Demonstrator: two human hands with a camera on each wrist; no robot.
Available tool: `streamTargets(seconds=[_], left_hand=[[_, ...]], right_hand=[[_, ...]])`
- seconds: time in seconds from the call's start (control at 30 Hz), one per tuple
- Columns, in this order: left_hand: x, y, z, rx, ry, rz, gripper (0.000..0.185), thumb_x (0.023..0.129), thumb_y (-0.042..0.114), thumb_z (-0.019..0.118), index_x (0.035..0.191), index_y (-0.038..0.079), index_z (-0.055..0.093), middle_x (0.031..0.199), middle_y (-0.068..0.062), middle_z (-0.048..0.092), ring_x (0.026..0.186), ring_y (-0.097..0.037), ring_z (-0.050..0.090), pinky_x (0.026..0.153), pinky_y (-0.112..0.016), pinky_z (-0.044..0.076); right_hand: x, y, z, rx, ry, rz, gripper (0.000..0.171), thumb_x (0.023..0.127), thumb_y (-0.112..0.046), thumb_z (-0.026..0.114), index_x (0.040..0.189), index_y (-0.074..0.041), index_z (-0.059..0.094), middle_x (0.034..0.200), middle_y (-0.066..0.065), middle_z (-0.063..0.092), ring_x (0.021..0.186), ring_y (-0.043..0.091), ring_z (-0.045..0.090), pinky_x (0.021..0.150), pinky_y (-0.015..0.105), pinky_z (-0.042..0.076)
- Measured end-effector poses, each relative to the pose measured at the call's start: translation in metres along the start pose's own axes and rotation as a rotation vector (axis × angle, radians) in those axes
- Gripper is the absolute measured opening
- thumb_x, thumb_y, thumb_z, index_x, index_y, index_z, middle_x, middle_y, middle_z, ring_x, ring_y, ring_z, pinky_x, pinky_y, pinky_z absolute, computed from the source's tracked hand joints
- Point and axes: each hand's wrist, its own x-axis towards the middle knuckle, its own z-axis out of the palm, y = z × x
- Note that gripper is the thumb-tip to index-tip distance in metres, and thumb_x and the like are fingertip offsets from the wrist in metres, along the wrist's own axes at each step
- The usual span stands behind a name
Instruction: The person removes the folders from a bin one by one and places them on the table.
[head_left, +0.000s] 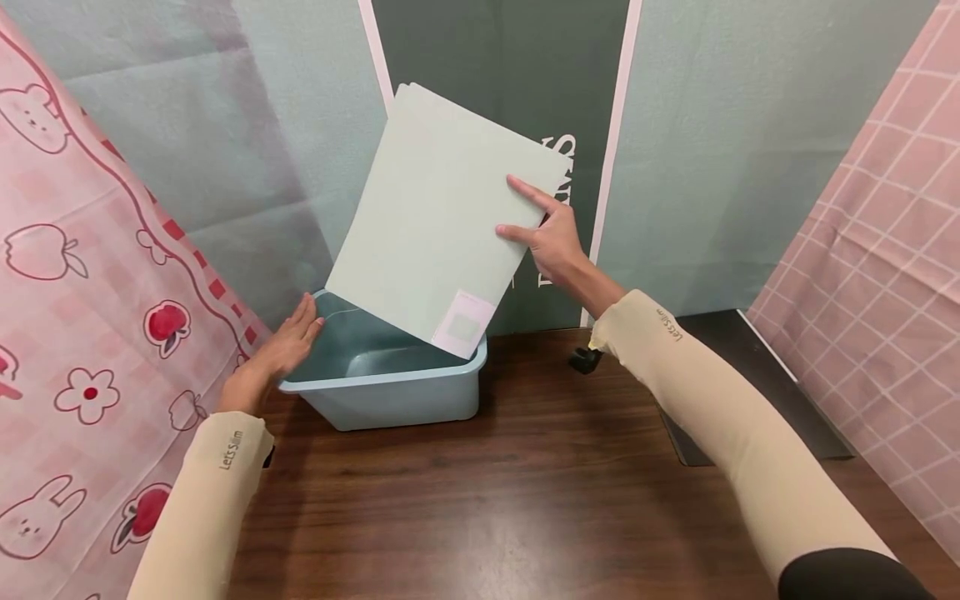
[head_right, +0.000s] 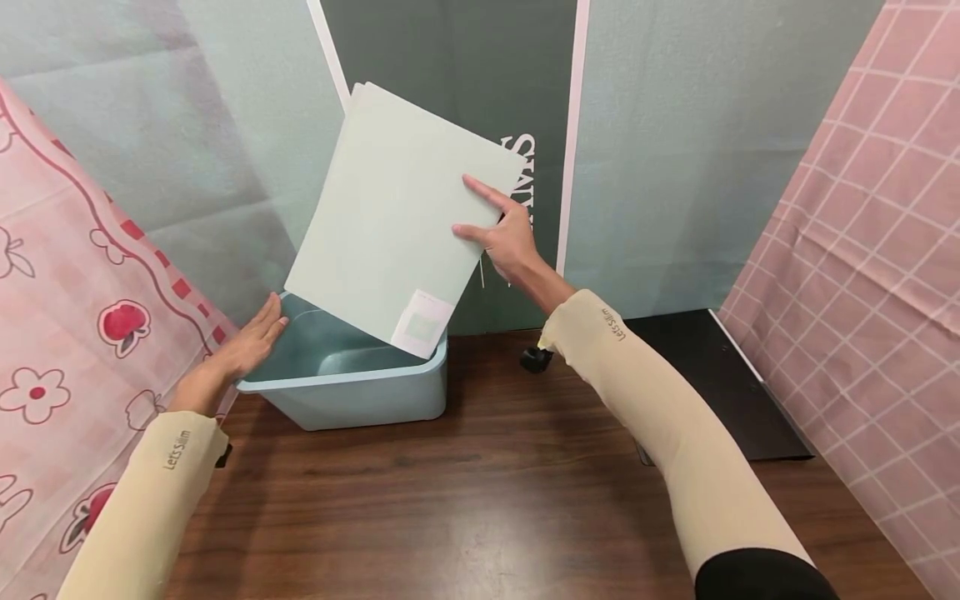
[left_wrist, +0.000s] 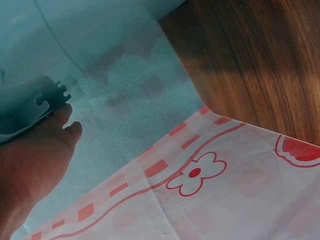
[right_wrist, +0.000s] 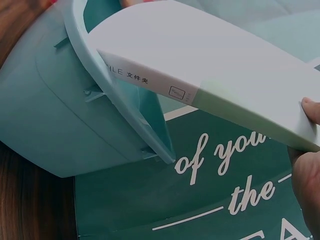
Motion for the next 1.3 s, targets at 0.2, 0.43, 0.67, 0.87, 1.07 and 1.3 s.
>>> streamTargets(seconds=[0.2, 0.43, 0.67, 0.87, 1.07, 1.3], left_hand=[[-0.001, 0.001, 0.0, -0.01, 0.004, -0.002, 0.074, 0.118, 0.037, 0.026, 0.163, -0.006, -0.013, 0.172, -0.028, -0.018, 0.16, -0.048, -0.009, 0.128, -0.063, -0.003], [0.001, -0.003, -0.001, -0.004, 0.007, 0.008, 0.073, 0.118, 0.036, 0.026, 0.164, -0.006, -0.012, 0.172, -0.029, -0.017, 0.16, -0.048, -0.009, 0.128, -0.064, -0.002], [0.001, -0.004, -0.001, -0.006, 0.002, 0.007, 0.073, 0.118, 0.037, 0.025, 0.164, -0.006, -0.012, 0.173, -0.028, -0.017, 0.16, -0.048, -0.009, 0.128, -0.064, -0.001], [0.001, -0.004, -0.001, -0.01, -0.002, 0.004, 0.074, 0.117, 0.039, 0.024, 0.164, -0.004, -0.014, 0.173, -0.026, -0.019, 0.16, -0.047, -0.01, 0.128, -0.064, -0.002], [0.0, -0.002, -0.001, -0.003, -0.001, 0.001, 0.074, 0.117, 0.04, 0.023, 0.164, -0.005, -0.013, 0.173, -0.026, -0.018, 0.161, -0.047, -0.009, 0.128, -0.064, -0.001], [0.001, -0.004, -0.001, -0.01, -0.009, 0.004, 0.073, 0.118, 0.038, 0.023, 0.163, -0.006, -0.014, 0.173, -0.027, -0.018, 0.161, -0.046, -0.011, 0.128, -0.063, -0.003]], right_hand=[[-0.002, -0.005, -0.005, 0.043, 0.006, 0.008, 0.08, 0.079, 0.02, 0.082, 0.149, -0.015, 0.064, 0.156, 0.002, 0.056, 0.135, 0.025, 0.057, 0.113, 0.042, 0.05], [-0.004, -0.009, -0.012, 0.075, 0.003, 0.01, 0.08, 0.08, 0.018, 0.082, 0.15, -0.017, 0.063, 0.154, 0.006, 0.057, 0.133, 0.025, 0.06, 0.108, 0.039, 0.054], [-0.005, -0.012, -0.019, 0.184, -0.004, 0.048, 0.081, 0.082, 0.021, 0.078, 0.151, -0.018, 0.061, 0.156, 0.008, 0.053, 0.137, 0.028, 0.057, 0.1, 0.036, 0.059], [-0.005, -0.015, -0.028, 0.238, 0.001, 0.061, 0.08, 0.084, 0.022, 0.076, 0.151, -0.018, 0.061, 0.156, 0.008, 0.051, 0.137, 0.029, 0.055, 0.092, 0.032, 0.062], [-0.008, -0.016, -0.041, 0.229, -0.005, 0.075, 0.079, 0.086, 0.023, 0.074, 0.153, -0.015, 0.059, 0.158, 0.009, 0.049, 0.14, 0.029, 0.051, 0.092, 0.03, 0.061], [-0.015, -0.014, -0.064, 0.195, -0.008, 0.075, 0.079, 0.086, 0.022, 0.073, 0.155, -0.014, 0.057, 0.16, 0.01, 0.044, 0.141, 0.029, 0.048, 0.092, 0.028, 0.06]])
